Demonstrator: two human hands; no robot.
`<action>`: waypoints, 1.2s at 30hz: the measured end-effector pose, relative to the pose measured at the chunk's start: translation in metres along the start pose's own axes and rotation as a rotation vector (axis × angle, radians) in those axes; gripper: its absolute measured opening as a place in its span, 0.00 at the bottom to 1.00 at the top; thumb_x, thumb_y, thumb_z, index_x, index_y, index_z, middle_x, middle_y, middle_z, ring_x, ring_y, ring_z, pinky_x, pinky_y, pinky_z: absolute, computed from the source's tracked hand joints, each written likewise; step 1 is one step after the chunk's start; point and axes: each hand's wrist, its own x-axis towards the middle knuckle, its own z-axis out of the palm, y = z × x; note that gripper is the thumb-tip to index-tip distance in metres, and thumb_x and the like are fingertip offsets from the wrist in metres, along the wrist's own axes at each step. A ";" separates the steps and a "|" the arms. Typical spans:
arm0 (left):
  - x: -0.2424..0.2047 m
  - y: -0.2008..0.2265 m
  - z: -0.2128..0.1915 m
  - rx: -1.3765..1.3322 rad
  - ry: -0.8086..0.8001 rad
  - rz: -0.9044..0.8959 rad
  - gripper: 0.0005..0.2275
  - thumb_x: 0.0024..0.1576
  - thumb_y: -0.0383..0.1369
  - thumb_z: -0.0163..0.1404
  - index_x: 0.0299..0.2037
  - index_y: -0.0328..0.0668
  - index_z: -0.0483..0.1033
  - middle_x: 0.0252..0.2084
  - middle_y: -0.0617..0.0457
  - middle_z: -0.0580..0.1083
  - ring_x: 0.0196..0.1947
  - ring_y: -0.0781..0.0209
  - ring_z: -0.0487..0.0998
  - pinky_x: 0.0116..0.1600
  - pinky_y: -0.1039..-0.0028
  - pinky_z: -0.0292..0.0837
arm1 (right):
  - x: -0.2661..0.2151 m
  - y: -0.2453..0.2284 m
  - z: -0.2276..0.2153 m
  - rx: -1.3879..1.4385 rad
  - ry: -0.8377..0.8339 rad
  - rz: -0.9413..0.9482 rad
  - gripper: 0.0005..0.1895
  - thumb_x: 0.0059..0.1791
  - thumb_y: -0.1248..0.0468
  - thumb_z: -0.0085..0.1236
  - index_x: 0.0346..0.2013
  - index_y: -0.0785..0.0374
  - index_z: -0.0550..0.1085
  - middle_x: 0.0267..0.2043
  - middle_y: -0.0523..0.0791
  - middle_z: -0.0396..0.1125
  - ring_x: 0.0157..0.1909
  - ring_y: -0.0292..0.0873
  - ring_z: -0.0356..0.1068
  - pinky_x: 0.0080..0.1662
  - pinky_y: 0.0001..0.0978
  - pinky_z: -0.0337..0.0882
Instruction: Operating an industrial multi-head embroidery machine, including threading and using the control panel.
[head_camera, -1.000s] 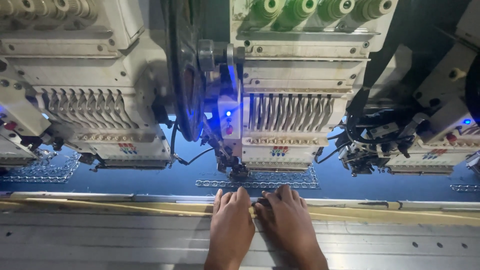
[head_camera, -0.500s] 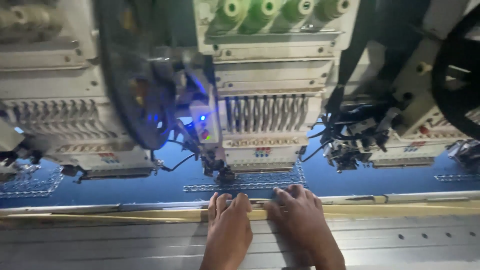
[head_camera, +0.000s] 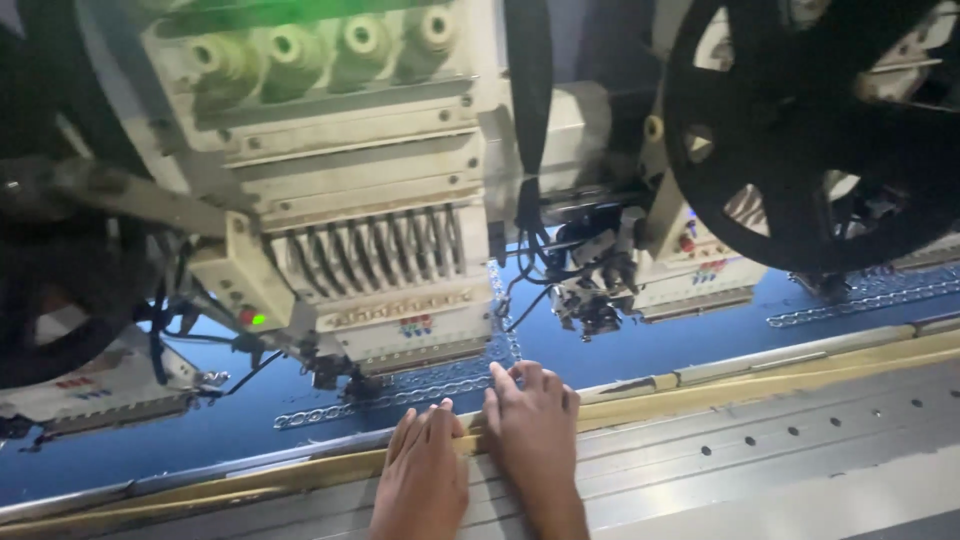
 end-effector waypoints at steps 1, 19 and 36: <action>0.002 0.003 0.001 -0.008 0.002 0.004 0.19 0.45 0.22 0.46 0.49 0.43 0.68 0.52 0.55 0.74 0.59 0.59 0.72 0.76 0.62 0.48 | 0.001 -0.001 -0.001 0.012 -0.029 0.021 0.24 0.52 0.49 0.45 0.62 0.44 0.73 0.56 0.41 0.64 0.60 0.49 0.60 0.59 0.52 0.58; 0.021 0.023 0.002 -0.076 -0.106 -0.095 0.19 0.49 0.28 0.40 0.52 0.35 0.68 0.55 0.41 0.75 0.59 0.47 0.72 0.76 0.57 0.49 | 0.030 -0.015 -0.011 -0.067 -0.254 0.152 0.31 0.53 0.42 0.38 0.70 0.39 0.62 0.55 0.43 0.60 0.55 0.50 0.59 0.54 0.49 0.59; 0.020 0.015 0.008 -0.010 -0.114 -0.057 0.22 0.53 0.29 0.43 0.60 0.34 0.64 0.54 0.45 0.76 0.59 0.47 0.73 0.74 0.56 0.51 | 0.028 -0.011 -0.010 -0.046 -0.228 0.124 0.29 0.51 0.38 0.46 0.67 0.36 0.67 0.53 0.43 0.62 0.52 0.49 0.63 0.52 0.48 0.61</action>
